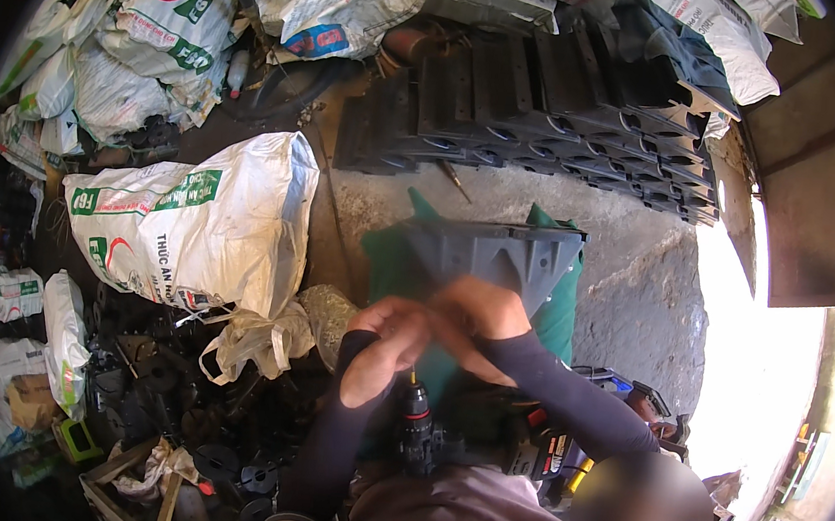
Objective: The person uses a cordless drill to deburr a black plastic part, then scrapes and sands the surface with a utility knife and sanding block. The person flips the part and continues sanding, then wipes the surface with a cloth.
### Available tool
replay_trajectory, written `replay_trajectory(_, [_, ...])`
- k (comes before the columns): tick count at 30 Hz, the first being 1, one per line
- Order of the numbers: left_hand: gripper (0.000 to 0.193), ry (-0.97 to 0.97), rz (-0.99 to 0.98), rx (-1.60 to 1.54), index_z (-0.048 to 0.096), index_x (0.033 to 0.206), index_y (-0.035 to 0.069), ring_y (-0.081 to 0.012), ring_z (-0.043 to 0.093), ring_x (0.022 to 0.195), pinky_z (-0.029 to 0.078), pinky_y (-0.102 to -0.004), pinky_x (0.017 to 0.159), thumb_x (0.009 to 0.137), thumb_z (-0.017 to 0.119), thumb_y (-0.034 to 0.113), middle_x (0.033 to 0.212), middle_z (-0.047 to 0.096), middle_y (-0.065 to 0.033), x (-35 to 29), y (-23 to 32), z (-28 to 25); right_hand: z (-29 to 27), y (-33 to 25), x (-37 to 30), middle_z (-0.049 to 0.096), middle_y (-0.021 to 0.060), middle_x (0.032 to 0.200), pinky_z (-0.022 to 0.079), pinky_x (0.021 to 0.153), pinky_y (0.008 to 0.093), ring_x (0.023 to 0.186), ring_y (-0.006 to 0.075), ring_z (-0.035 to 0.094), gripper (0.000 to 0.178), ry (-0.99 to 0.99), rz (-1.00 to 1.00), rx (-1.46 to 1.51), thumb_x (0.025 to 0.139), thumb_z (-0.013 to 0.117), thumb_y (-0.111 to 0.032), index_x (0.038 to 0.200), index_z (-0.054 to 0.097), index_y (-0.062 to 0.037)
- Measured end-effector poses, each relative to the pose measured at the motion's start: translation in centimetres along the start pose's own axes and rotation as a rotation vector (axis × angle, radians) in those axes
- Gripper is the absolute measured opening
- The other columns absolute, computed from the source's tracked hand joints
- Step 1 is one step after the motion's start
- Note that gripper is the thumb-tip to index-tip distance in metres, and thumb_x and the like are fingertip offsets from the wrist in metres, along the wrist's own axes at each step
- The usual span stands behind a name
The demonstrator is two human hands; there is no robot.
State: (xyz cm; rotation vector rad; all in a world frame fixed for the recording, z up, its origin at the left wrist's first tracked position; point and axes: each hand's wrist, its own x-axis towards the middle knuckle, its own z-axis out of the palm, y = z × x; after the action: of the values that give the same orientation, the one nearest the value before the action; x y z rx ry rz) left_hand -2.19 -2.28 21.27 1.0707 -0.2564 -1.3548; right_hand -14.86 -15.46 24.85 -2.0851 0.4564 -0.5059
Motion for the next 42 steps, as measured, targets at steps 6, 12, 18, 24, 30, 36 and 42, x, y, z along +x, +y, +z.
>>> replay_trajectory(6, [0.008,-0.134,-0.08,-0.038,0.06,0.098,0.004,-0.007,0.044,0.055,0.029,-0.0201,0.046,0.094,0.059,0.01,0.073,0.055,-0.0034,0.6,1.2,-1.2,-0.5,0.4,0.5,0.065,0.0123,0.088,0.05,0.066,0.0329,0.077,0.0226,0.065,0.016,-0.111,0.096,0.198,0.083,0.067,-0.004,0.099,0.066,-0.0018])
replay_trajectory(12, [0.012,-0.261,-0.221,-0.026,0.058,0.101,0.004,-0.0075,0.044,0.055,0.03,-0.0206,0.044,0.095,0.059,0.014,0.075,0.054,-0.0049,1.1,1.7,-2.0,-1.0,0.0,0.7,0.066,0.0109,0.086,0.05,0.066,0.0334,0.077,0.0225,0.066,0.011,-0.168,0.199,0.351,0.085,0.064,-0.005,0.095,0.069,-0.0027])
replay_trajectory(18, [0.015,-0.092,-0.099,0.076,0.057,0.106,0.006,-0.006,0.042,0.051,0.028,-0.0203,0.043,0.093,0.058,0.013,0.072,0.054,-0.0039,1.9,1.1,-1.4,-2.4,0.7,1.8,0.067,0.0119,0.083,0.05,0.067,0.036,0.075,0.0267,0.065,0.014,-0.296,0.26,0.072,0.086,0.063,-0.012,0.097,0.068,-0.0049])
replay_trajectory(24, [0.022,0.244,0.038,0.238,0.056,0.111,0.003,-0.0064,0.04,0.047,0.026,-0.022,0.041,0.091,0.055,0.014,0.068,0.052,-0.0024,4.7,0.8,-1.7,0.4,2.2,4.2,0.063,0.0127,0.08,0.049,0.063,0.0424,0.074,0.0327,0.063,0.011,-0.018,-0.097,-0.232,0.083,0.061,-0.011,0.09,0.067,-0.006])
replay_trajectory(30, [0.023,0.13,-0.021,0.19,0.057,0.107,0.001,-0.0063,0.04,0.048,0.026,-0.0217,0.042,0.088,0.054,0.013,0.066,0.051,-0.0017,5.6,0.5,-2.4,1.6,2.3,4.0,0.063,0.0115,0.082,0.05,0.064,0.0431,0.075,0.0339,0.063,0.01,-0.044,-0.027,-0.381,0.082,0.062,-0.012,0.09,0.065,-0.0082])
replay_trajectory(36, [0.018,0.134,-0.031,0.198,0.055,0.102,0.003,-0.0064,0.04,0.049,0.027,-0.0215,0.043,0.087,0.055,0.013,0.066,0.051,-0.0016,5.6,0.8,-2.0,1.9,2.6,4.5,0.063,0.0123,0.086,0.051,0.065,0.0436,0.078,0.0348,0.062,0.013,-0.052,-0.077,-0.395,0.083,0.061,-0.016,0.094,0.065,-0.0098])
replay_trajectory(42, [0.018,0.104,-0.067,0.199,0.054,0.103,0.005,-0.007,0.045,0.054,0.032,-0.0209,0.047,0.087,0.055,0.015,0.07,0.053,-0.0021,5.4,1.4,-2.1,2.0,1.5,4.7,0.064,0.0117,0.087,0.052,0.065,0.0433,0.079,0.0339,0.064,0.017,-0.084,-0.028,-0.444,0.08,0.06,-0.013,0.096,0.064,-0.0101])
